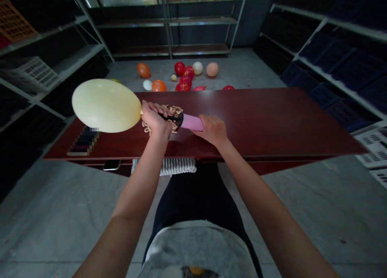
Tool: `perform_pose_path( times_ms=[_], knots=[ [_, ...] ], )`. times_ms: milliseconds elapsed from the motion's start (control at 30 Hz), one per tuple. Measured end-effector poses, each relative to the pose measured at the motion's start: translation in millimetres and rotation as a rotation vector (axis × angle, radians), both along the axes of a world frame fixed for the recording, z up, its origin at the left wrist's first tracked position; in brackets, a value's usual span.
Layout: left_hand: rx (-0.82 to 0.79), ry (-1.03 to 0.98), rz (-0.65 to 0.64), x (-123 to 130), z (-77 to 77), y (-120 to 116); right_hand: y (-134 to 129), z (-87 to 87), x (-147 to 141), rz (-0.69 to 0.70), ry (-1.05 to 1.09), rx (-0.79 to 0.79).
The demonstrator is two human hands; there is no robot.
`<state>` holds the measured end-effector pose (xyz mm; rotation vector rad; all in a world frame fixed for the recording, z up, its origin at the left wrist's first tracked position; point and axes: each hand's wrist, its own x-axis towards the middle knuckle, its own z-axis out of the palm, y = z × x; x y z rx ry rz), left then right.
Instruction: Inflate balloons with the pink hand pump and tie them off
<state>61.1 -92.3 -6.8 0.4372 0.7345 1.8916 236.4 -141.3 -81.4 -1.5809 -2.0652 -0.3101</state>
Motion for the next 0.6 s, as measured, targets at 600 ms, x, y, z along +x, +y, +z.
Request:
perform_pose_path(
  times_ms=[600],
  knots=[
    [0.073, 0.126, 0.059, -49, 22.2, -14, 3, -1.1, 3, 0.031, 0.026, -0.054]
  ],
)
